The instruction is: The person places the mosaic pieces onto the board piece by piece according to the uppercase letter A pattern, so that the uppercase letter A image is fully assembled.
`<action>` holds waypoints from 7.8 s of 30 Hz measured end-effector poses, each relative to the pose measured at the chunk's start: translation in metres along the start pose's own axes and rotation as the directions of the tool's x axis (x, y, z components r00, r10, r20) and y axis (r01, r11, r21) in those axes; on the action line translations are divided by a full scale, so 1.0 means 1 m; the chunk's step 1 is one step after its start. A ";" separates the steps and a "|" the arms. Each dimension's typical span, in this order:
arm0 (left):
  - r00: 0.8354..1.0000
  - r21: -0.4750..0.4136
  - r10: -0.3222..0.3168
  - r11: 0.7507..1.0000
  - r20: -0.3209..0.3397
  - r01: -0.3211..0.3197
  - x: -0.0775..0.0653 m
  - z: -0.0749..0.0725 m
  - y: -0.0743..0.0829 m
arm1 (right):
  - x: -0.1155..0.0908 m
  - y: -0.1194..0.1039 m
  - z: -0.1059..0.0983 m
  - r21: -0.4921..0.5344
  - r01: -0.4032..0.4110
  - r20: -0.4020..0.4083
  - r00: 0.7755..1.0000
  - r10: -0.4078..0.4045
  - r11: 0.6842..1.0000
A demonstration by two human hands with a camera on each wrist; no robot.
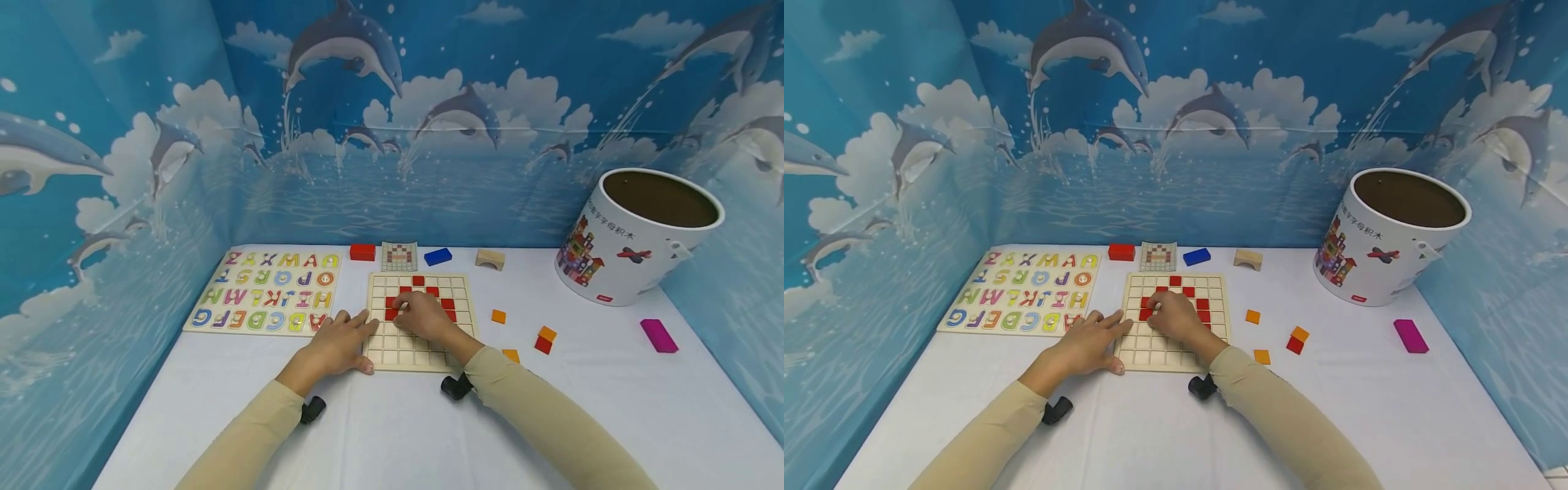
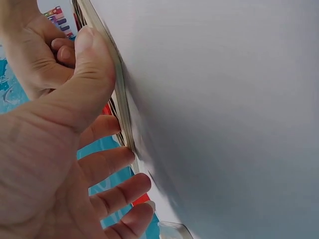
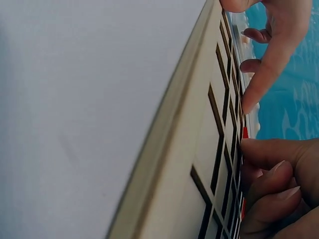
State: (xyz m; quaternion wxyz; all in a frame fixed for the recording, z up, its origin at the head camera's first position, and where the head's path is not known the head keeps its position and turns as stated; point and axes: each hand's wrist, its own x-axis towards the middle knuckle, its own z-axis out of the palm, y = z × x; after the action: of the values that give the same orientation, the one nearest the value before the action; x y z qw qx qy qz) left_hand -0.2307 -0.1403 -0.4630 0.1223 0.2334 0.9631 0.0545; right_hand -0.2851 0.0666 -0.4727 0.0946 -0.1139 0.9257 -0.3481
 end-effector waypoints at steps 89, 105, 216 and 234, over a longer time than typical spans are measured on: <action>1.000 0.040 -0.003 0.999 0.004 0.003 0.003 -0.005 0.007 | -0.147 0.175 -0.141 -0.122 -0.179 -0.003 0.984 0.180 0.976; 1.000 0.046 -0.006 0.999 0.007 0.005 0.001 -0.007 0.008 | -0.143 0.173 -0.156 0.192 -0.165 0.025 0.986 0.163 0.968; 1.000 0.060 0.002 0.998 0.012 -0.002 0.004 -0.002 0.007 | -0.071 0.152 -0.125 0.135 -0.171 -0.023 0.984 0.175 0.976; 1.000 0.059 0.018 0.998 0.007 -0.019 0.003 -0.005 0.007 | -0.063 0.143 -0.110 0.031 -0.181 -0.053 0.982 0.183 0.983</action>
State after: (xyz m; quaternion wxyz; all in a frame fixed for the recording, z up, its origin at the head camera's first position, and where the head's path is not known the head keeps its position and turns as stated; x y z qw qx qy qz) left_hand -0.2310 -0.1331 -0.4579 0.1179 0.2460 0.9617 0.0267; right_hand -0.2736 0.2573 -0.4804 0.1019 -0.0179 0.9298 -0.3532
